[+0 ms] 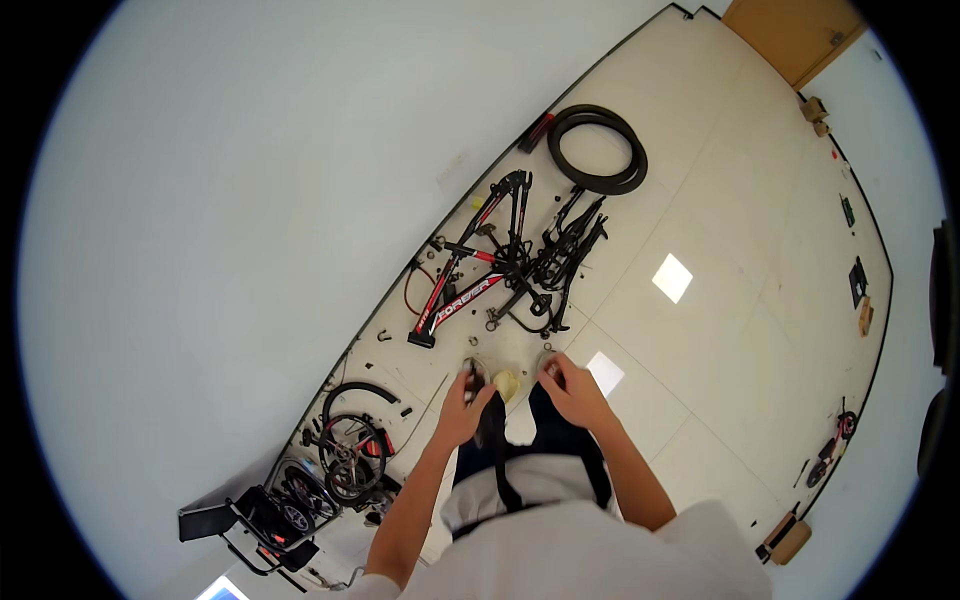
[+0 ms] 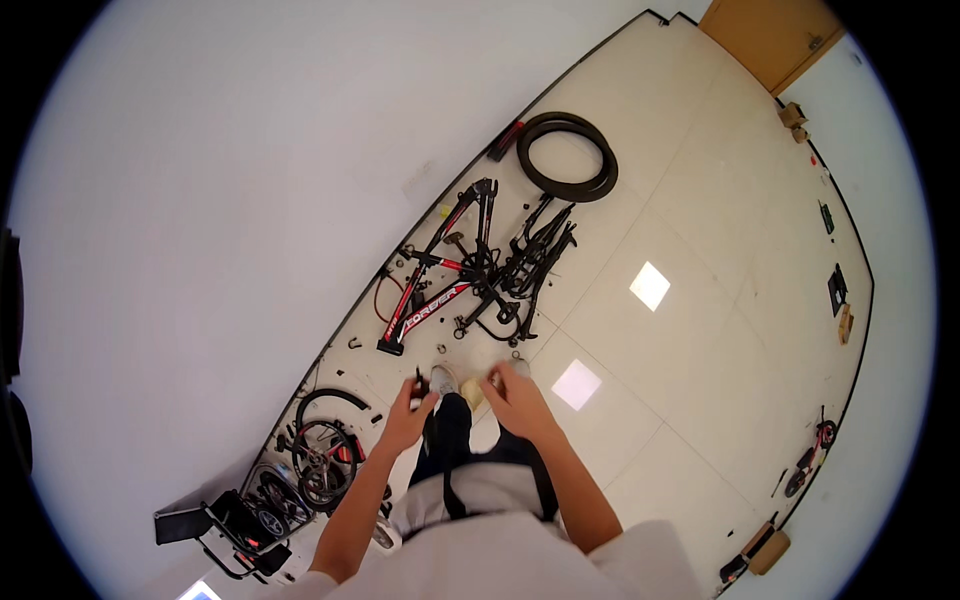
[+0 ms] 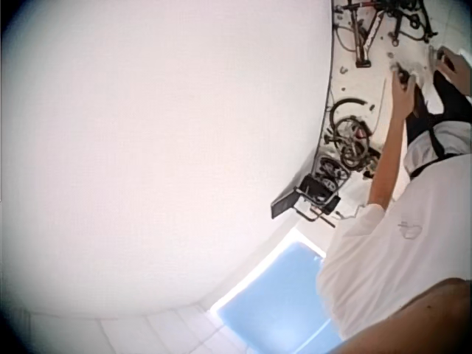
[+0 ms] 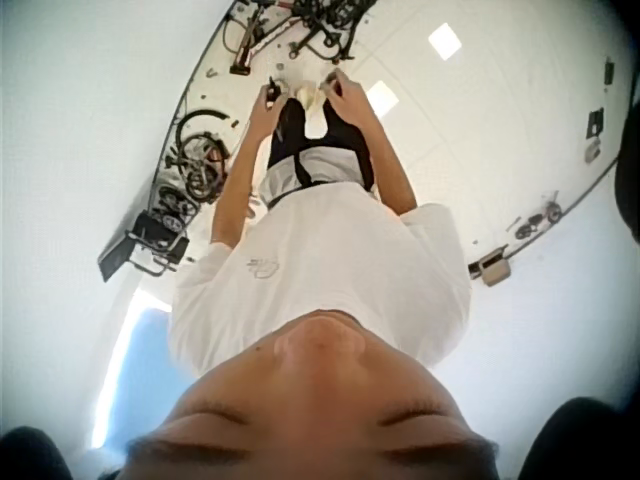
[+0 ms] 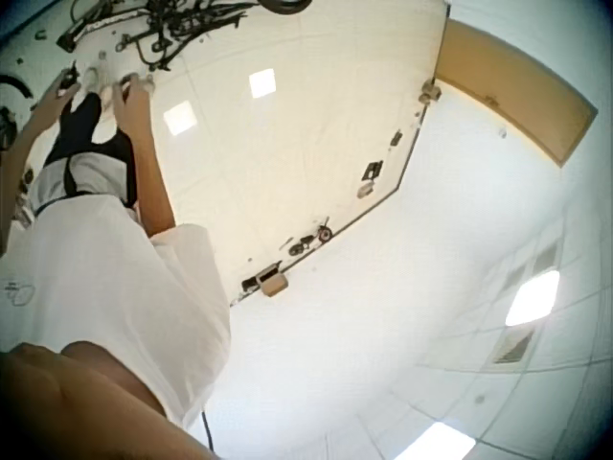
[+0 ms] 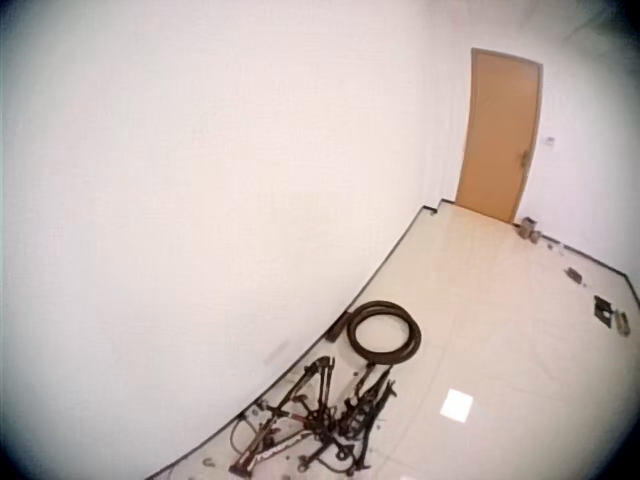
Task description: The person assembles a bicycle handlebar by wrapping electrical tape around the grip and securing it with a zip tie. They then use a screwdriver to tighten a bolt on the handlebar assembly. The person also picks up and places a bicycle fork on the chair.
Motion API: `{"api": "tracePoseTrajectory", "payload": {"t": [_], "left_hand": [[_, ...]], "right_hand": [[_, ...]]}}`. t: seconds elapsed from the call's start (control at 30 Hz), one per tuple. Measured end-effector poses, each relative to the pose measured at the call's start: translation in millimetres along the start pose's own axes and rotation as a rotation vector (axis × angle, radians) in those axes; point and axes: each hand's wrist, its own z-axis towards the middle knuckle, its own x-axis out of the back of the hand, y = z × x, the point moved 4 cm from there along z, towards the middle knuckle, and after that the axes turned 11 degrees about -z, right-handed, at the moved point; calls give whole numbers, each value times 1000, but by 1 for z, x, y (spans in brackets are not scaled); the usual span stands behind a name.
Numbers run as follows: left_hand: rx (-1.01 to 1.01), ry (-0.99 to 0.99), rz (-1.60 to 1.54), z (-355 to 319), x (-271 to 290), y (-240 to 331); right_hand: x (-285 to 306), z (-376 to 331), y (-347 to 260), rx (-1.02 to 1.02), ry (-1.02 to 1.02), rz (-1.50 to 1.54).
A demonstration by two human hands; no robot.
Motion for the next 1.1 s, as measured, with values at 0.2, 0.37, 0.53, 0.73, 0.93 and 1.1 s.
{"api": "tracePoseTrajectory", "payload": {"t": [0.2, 0.37, 0.53, 0.73, 0.93, 1.1], "left_hand": [[454, 166, 281, 197, 100, -354], [450, -16, 539, 455, 136, -640], [309, -98, 789, 677, 127, -916], [162, -404, 1046, 844, 54, -1030], [91, -885, 1387, 961, 11, -1096], [61, -889, 1543, 1037, -18, -1125]], "right_hand": [[-222, 242, 360, -273, -199, -163], [-397, 421, 635, -434, -194, -226], [-575, 606, 834, -379, -221, -248], [-680, 773, 908, -36, -436, -425], [-656, 890, 966, 138, -516, -783], [-572, 978, 1054, -40, -354, -911]]}}
